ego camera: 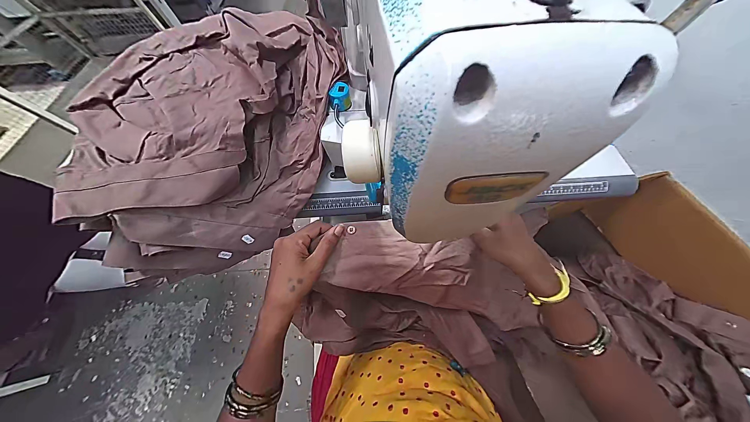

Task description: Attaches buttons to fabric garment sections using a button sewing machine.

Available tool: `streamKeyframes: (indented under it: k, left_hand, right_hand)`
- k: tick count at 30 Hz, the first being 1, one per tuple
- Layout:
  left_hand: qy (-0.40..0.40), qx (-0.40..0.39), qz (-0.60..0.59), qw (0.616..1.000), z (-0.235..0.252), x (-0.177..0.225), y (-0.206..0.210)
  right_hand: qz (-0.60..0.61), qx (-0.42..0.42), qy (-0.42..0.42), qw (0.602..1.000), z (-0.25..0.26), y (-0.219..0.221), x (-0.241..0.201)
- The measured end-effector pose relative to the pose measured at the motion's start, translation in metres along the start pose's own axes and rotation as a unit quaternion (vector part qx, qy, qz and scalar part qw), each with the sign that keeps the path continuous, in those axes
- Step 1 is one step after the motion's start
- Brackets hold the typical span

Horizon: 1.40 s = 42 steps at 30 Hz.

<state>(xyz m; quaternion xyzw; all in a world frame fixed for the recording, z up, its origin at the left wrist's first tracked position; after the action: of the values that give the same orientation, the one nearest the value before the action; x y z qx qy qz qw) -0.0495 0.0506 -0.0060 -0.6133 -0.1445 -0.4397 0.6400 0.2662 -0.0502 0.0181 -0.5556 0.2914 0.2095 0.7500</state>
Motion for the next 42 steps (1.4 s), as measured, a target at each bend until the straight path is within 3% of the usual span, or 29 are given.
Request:
streamKeyframes:
  k: [5,8,11,14,19,24,26,30,33,35,37,39,42]
  left_hand:
    - [0.061,0.000,0.105,0.993,-0.003,0.002,0.018]
    - [0.095,-0.077,-0.012,0.992,-0.005,0.016,0.041]
    - [0.015,-0.126,-0.174,0.977,-0.002,0.042,0.059]
    - [-0.064,-0.123,-0.168,0.976,0.004,0.053,0.066]
    - [-0.062,-0.083,-0.231,0.967,0.003,0.049,0.079]
    - [-0.096,-0.054,-0.267,0.957,0.002,0.052,0.079]
    - [-0.099,-0.052,-0.264,0.958,0.004,0.050,0.081]
    - [-0.073,-0.063,-0.147,0.984,0.007,0.045,0.076]
    - [0.092,-0.058,-0.068,0.992,-0.013,0.063,0.053]
    - [0.163,-0.093,-0.076,0.979,-0.027,0.075,0.040]
    - [0.174,-0.088,-0.067,0.979,-0.032,0.074,0.038]
    - [0.183,-0.080,-0.076,0.977,-0.032,0.070,0.034]
    - [0.168,-0.065,-0.168,0.969,-0.037,0.062,0.011]
  right_hand:
    - [-0.147,0.072,0.029,0.986,0.004,-0.017,0.043]
    - [-0.200,0.134,-0.007,0.971,0.015,-0.016,0.048]
    - [-0.242,0.147,-0.054,0.958,0.026,-0.003,0.045]
    - [-0.273,0.142,-0.072,0.949,0.030,0.005,0.054]
    - [-0.206,0.189,-0.102,0.955,0.020,-0.004,0.061]
    - [-0.033,0.165,0.022,0.986,0.008,-0.024,0.036]
    - [-0.001,0.145,0.022,0.989,0.007,-0.029,0.032]
    - [-0.071,0.184,-0.092,0.976,0.012,-0.019,0.008]
    - [-0.151,0.210,-0.271,0.927,0.005,0.003,-0.012]
    - [-0.163,0.177,-0.367,0.899,-0.004,0.022,-0.027]
    - [-0.170,0.152,-0.412,0.882,-0.001,0.031,-0.035]
    - [-0.139,0.121,-0.376,0.908,-0.001,0.030,-0.039]
    - [0.079,-0.039,-0.272,0.958,-0.017,0.025,-0.042]
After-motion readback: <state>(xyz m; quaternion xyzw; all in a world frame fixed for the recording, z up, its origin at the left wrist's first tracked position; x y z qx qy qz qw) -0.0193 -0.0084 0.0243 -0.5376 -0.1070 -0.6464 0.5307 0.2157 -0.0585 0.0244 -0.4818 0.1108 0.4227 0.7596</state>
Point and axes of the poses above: each hand's wrist, its own z-axis towards the middle knuckle, its own y-axis out of the palm, x = y × z, the point moved 1 cm from there along z, towards the middle knuckle
